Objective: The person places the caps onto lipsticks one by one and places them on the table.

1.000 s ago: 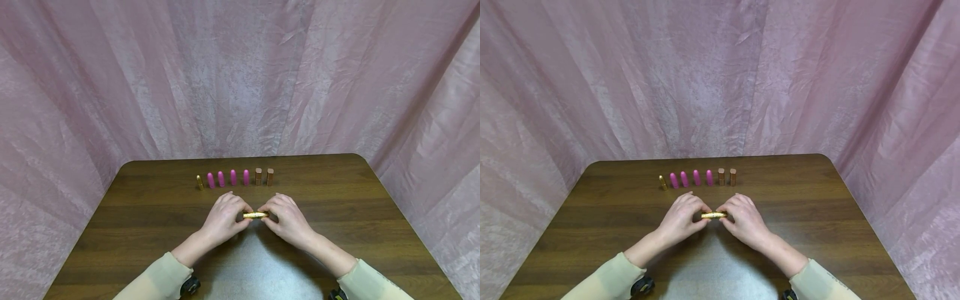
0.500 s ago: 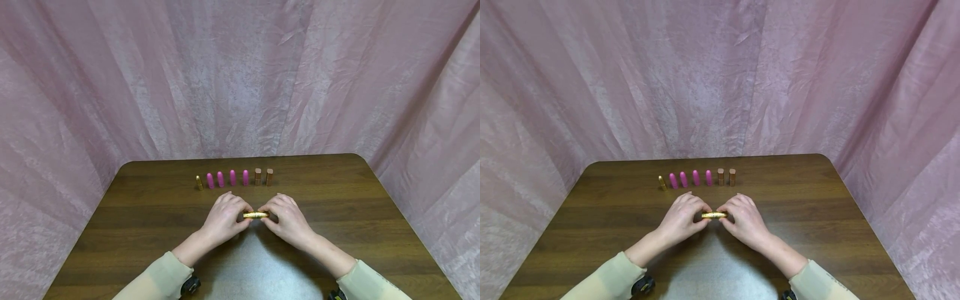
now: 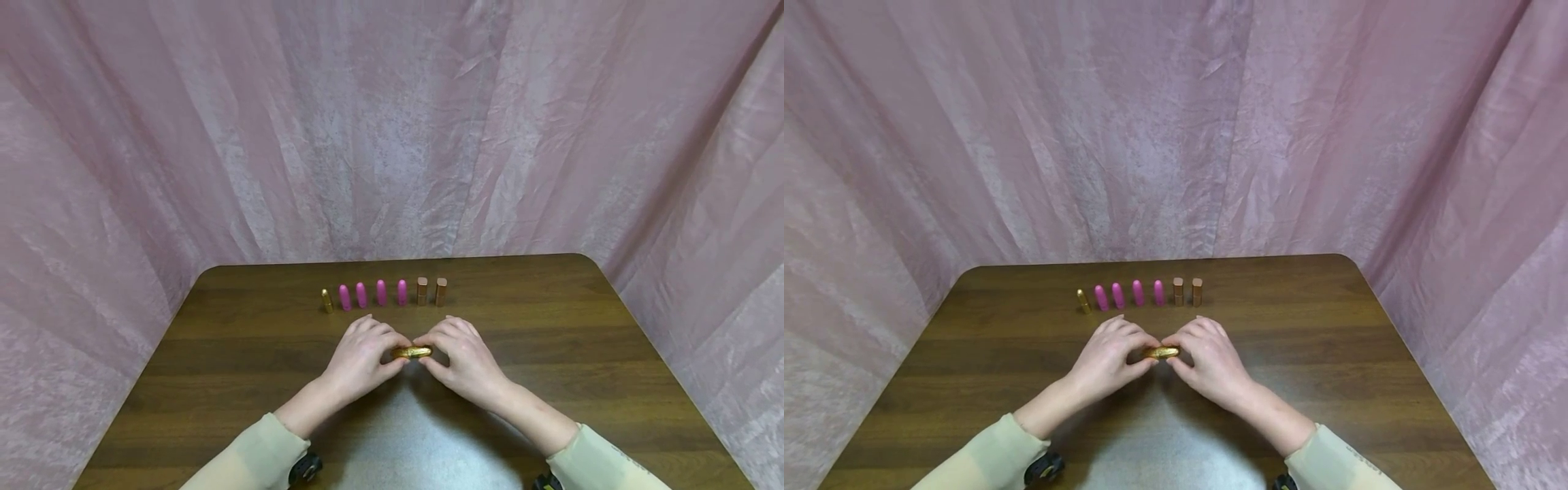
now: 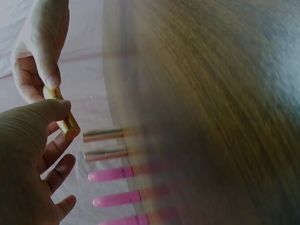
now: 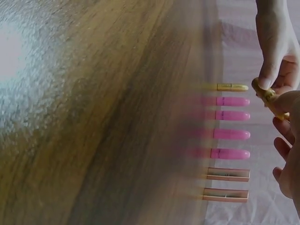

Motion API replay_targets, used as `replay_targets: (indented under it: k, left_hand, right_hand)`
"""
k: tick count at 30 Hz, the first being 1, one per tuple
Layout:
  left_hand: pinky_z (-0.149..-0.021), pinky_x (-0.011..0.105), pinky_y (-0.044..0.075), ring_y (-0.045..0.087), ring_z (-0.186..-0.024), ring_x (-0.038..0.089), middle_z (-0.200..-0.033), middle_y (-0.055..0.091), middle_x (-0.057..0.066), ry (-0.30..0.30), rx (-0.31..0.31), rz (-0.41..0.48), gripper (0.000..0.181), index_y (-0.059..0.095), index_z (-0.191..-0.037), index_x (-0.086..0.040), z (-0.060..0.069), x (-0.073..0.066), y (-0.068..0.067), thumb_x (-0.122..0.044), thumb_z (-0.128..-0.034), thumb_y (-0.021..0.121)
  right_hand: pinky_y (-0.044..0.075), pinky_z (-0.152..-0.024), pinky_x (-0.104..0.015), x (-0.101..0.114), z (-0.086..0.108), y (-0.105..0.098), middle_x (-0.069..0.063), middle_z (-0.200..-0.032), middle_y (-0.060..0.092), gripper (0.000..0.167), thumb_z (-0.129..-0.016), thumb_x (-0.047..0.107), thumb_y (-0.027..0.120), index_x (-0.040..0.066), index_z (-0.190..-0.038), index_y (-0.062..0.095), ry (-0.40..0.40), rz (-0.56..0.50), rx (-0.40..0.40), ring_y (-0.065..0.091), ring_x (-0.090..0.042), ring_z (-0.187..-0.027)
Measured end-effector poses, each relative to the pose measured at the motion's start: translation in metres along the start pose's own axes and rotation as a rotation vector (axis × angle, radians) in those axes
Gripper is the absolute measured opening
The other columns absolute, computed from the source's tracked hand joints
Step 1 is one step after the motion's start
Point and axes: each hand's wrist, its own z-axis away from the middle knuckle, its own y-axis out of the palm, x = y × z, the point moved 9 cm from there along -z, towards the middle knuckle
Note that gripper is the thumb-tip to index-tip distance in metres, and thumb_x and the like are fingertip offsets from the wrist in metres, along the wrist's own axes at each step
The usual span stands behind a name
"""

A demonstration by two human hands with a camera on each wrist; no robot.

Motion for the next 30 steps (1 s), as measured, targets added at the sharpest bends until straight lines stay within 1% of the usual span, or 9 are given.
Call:
replay_targets:
  k: [4,8,13,16,18,21,24,27,30]
  left_hand:
    - [-0.113,0.047,0.035,0.059,-0.101,0.013,-0.1,0.068,-0.016,-0.063,0.004,0.012,0.02,0.075,-0.104,-0.029,0.007,0.016,-0.007,-0.033,-0.0866,0.082]
    - [-0.113,0.047,0.035,0.061,-0.102,0.013,-0.099,0.069,-0.016,-0.139,-0.015,0.037,0.02,0.073,-0.103,-0.027,0.019,0.04,-0.02,-0.029,-0.0861,0.082]
    - [-0.11,0.049,0.037,0.062,-0.097,0.015,-0.092,0.068,-0.015,-0.247,-0.062,0.06,0.021,0.07,-0.1,-0.025,0.035,0.077,-0.04,-0.025,-0.0836,0.084]
    - [-0.105,0.051,0.039,0.062,-0.094,0.019,-0.092,0.069,-0.011,-0.33,-0.094,0.068,0.022,0.069,-0.099,-0.021,0.046,0.104,-0.052,-0.025,-0.0827,0.083]
    - [-0.102,0.052,0.04,0.062,-0.096,0.024,-0.095,0.071,-0.005,-0.397,-0.098,0.085,0.023,0.069,-0.101,-0.017,0.053,0.123,-0.056,-0.025,-0.0837,0.082]
    - [-0.099,0.054,0.04,0.062,-0.102,0.03,-0.101,0.072,0.002,-0.504,-0.09,0.119,0.027,0.068,-0.106,-0.013,0.063,0.152,-0.058,-0.028,-0.0868,0.079]
    - [-0.095,0.053,0.043,0.061,-0.106,0.034,-0.105,0.072,0.005,-0.601,-0.079,0.162,0.029,0.067,-0.11,-0.01,0.067,0.176,-0.055,-0.029,-0.0898,0.077]
    - [-0.09,0.052,0.046,0.062,-0.107,0.035,-0.109,0.072,0.01,-0.652,-0.08,0.193,0.03,0.067,-0.113,-0.007,0.067,0.194,-0.05,-0.027,-0.0915,0.076]
    - [-0.09,0.053,0.047,0.062,-0.11,0.036,-0.113,0.072,0.012,-0.686,-0.069,0.217,0.031,0.068,-0.114,-0.007,0.064,0.208,-0.043,-0.027,-0.0925,0.076]
  right_hand:
    - [0.033,-0.116,-0.046,-0.001,0.001,-0.002,0.007,-0.109,0.071,0.038,-0.082,0.017,0.088,0.015,-0.117,0.073,0.01,0.009,0.018,0.062,-0.015,-0.108]
    - [0.034,-0.115,-0.048,-0.009,0.003,-0.005,0.005,-0.115,0.07,0.04,-0.086,0.024,0.084,0.015,-0.123,0.071,0.048,0.049,0.058,0.06,-0.018,-0.114]
    - [0.034,-0.113,-0.052,-0.018,0.007,-0.003,0.002,-0.127,0.066,0.051,-0.09,0.036,0.08,0.015,-0.134,0.066,0.078,0.1,0.128,0.055,-0.022,-0.123]
    - [0.028,-0.118,-0.055,-0.021,0.011,0.001,-0.001,-0.138,0.061,0.06,-0.093,0.043,0.075,0.015,-0.143,0.058,0.075,0.135,0.187,0.049,-0.027,-0.134]
    - [0.023,-0.12,-0.055,-0.021,0.012,0.004,-0.004,-0.146,0.056,0.066,-0.093,0.047,0.073,0.016,-0.149,0.053,0.069,0.159,0.222,0.043,-0.03,-0.141]
    - [0.017,-0.122,-0.054,-0.02,0.013,0.01,-0.006,-0.154,0.048,0.072,-0.095,0.052,0.069,0.017,-0.154,0.047,0.056,0.196,0.272,0.033,-0.03,-0.148]
    - [0.013,-0.123,-0.054,-0.018,0.013,0.016,-0.006,-0.159,0.043,0.075,-0.096,0.055,0.065,0.019,-0.158,0.042,0.042,0.233,0.313,0.027,-0.03,-0.151]
    - [0.01,-0.123,-0.053,-0.016,0.012,0.022,-0.006,-0.161,0.04,0.076,-0.097,0.059,0.059,0.023,-0.16,0.037,0.038,0.256,0.355,0.023,-0.03,-0.153]
    - [0.009,-0.124,-0.053,-0.015,0.011,0.028,-0.007,-0.161,0.039,0.076,-0.098,0.061,0.056,0.023,-0.161,0.036,0.037,0.258,0.384,0.021,-0.03,-0.153]
